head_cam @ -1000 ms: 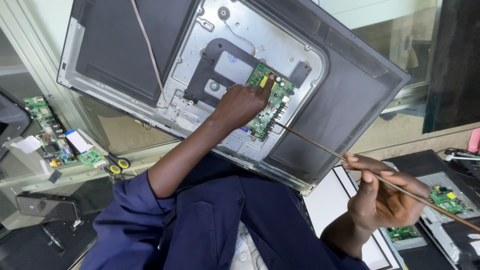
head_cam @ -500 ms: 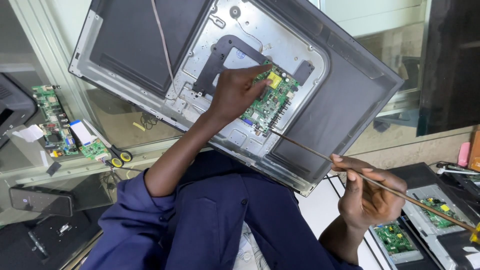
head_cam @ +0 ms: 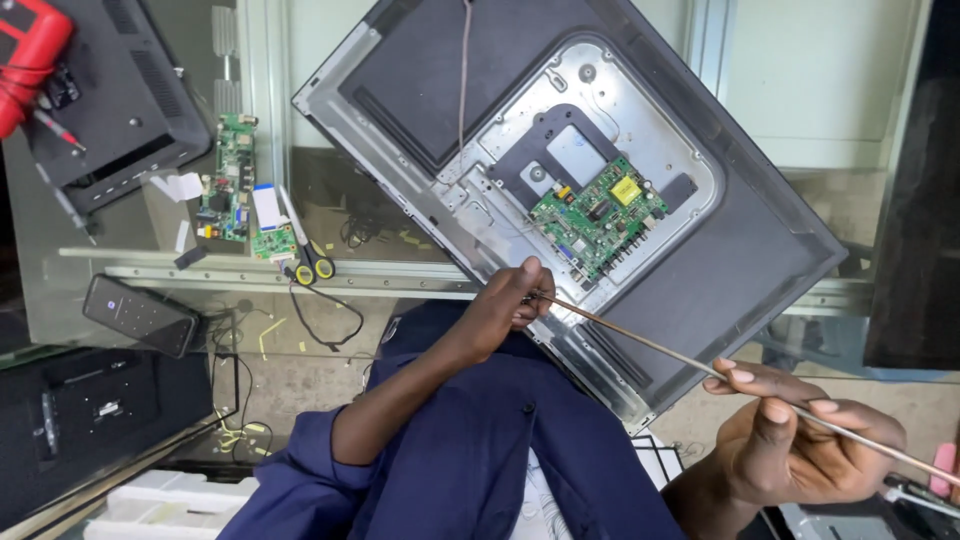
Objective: The person disassembles a television by removing screws from the back panel and internal components using a screwdriver, and then removes a panel from the frame.
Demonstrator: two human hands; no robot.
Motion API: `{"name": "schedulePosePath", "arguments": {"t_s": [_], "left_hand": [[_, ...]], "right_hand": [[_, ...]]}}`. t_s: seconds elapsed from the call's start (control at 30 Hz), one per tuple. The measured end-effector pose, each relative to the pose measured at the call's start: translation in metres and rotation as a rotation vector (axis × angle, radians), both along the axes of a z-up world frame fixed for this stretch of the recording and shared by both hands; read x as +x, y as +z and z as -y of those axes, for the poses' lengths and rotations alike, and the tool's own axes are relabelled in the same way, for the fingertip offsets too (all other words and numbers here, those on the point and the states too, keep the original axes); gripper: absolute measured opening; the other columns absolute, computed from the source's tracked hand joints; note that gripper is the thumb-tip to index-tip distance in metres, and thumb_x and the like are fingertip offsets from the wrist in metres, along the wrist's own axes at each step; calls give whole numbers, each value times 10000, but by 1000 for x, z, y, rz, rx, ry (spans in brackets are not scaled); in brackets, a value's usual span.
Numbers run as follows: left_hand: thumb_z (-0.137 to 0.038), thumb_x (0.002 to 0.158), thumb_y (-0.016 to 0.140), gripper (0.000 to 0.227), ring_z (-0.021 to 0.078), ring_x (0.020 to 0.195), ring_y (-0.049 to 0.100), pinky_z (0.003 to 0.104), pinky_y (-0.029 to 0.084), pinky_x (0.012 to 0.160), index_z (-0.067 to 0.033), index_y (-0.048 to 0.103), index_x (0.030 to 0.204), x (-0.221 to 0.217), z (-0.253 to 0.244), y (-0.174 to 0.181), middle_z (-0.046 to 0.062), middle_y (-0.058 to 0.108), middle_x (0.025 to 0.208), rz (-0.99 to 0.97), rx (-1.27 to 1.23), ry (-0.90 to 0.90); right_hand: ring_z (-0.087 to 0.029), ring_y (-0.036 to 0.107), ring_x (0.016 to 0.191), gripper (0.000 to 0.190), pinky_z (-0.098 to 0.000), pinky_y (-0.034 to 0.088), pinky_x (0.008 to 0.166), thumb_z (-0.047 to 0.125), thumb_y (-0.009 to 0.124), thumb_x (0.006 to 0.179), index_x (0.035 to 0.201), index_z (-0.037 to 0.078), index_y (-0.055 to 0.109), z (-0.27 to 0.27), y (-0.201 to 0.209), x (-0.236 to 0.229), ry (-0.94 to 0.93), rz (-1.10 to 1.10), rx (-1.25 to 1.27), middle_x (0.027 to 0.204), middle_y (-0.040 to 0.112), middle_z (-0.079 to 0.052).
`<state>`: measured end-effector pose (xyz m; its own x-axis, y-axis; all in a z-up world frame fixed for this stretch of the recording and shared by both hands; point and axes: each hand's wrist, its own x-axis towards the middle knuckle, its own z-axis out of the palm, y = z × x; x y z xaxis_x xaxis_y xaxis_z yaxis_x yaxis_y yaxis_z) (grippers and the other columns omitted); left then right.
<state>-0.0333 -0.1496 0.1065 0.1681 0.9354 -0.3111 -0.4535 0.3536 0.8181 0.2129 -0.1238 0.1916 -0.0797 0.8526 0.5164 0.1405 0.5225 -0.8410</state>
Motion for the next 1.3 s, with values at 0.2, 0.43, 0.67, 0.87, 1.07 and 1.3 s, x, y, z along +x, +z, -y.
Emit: {"name": "schedulePosePath", "arguments": {"t_s": [0.2, 0.43, 0.67, 0.87, 1.07, 1.3], "left_hand": [[-344, 1044, 365, 369, 57, 456, 155, 236, 169, 430, -164, 385, 722, -9, 18, 22, -45, 247, 575, 639, 72, 177], [-370, 1046, 437, 408, 237, 859, 606, 337, 472, 725, -13, 632, 1032, 0, 39, 27, 93, 579, 850, 842, -6, 357], [-397, 1076, 293, 620, 367, 1499, 235, 471, 193, 1286, 75, 316, 1476, 8, 46, 55, 246, 296, 1555, 1014, 144, 275], [-432, 1014, 301, 696, 360, 1503, 211, 457, 162, 1288, 71, 258, 1493, 8, 51, 66, 237, 240, 1582, 976, 95, 250], [-437, 1004, 306, 706, 359, 1501, 210, 445, 177, 1274, 71, 254, 1491, 9, 55, 71, 240, 232, 1586, 987, 65, 238], [-449, 996, 319, 724, 353, 1493, 232, 445, 201, 1268, 72, 255, 1495, 10, 57, 70, 238, 252, 1576, 958, 65, 198]], "right_hand": [[-370, 550, 625, 321, -536, 571, 646, 130, 530, 1035, 1088, -29, 255, 21, 12, -7, -132, -78, 169, 837, 514, -333], [-435, 563, 760, 217, -486, 516, 626, 106, 423, 1182, 1198, 16, 226, 73, 47, -21, -297, 92, 70, 861, 465, -336], [-339, 597, 802, 226, -478, 586, 689, 55, 477, 1109, 1168, 57, 259, 80, 32, 3, -195, -5, 53, 905, 518, -311], [-278, 620, 771, 244, -450, 598, 637, 93, 516, 1044, 1134, 73, 290, 75, 21, 13, -91, -79, 118, 868, 544, -279], [-262, 623, 793, 230, -452, 607, 662, 88, 528, 1055, 1154, 85, 320, 72, 16, 18, -90, -101, 133, 899, 554, -252], [-283, 601, 700, 272, -458, 590, 632, 109, 554, 1026, 1124, 88, 301, 70, 17, 5, -112, -104, 125, 866, 555, -288]]}}
